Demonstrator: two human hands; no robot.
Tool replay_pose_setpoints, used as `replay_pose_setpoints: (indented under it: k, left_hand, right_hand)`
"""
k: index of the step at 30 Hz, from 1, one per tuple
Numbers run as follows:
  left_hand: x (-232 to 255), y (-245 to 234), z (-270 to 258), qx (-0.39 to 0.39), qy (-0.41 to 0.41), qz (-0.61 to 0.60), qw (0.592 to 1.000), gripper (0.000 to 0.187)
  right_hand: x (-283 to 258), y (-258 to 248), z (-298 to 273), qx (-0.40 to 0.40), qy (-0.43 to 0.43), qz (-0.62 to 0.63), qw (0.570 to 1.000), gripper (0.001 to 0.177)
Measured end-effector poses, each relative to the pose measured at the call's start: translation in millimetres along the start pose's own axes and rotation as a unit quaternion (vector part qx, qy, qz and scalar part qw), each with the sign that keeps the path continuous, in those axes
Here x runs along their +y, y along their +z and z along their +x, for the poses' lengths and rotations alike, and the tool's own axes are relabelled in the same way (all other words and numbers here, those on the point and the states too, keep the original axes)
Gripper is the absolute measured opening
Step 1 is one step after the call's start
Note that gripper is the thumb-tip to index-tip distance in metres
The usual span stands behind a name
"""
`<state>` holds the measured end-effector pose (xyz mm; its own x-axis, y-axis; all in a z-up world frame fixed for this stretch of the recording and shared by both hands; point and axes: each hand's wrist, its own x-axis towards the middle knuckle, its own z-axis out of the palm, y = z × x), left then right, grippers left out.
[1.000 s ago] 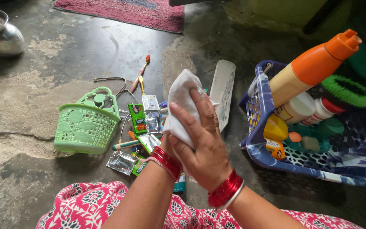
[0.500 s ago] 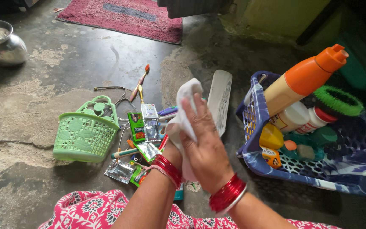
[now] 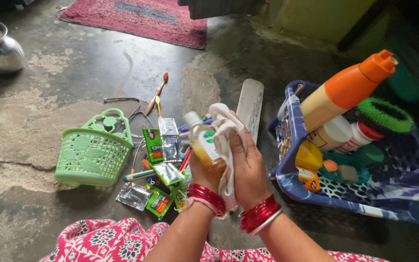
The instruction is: The person sits on the floor and wipes various toiletries, including a small bottle, a green box, and a white tube, using a white cloth. They place the cleaned items into a blue plastic basket.
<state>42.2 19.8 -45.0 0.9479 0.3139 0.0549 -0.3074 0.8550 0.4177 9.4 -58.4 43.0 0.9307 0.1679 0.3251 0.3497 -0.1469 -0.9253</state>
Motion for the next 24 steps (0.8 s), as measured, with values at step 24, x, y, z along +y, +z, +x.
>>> replay_pose_setpoints:
  k: [24]
  left_hand:
    - [5.4, 35.0, -33.3, -0.005, 0.387, 0.884, -0.263, 0.065]
  right_hand:
    - [123.9, -84.4, 3.5, -0.043, 0.205, 0.487, 0.848, 0.061]
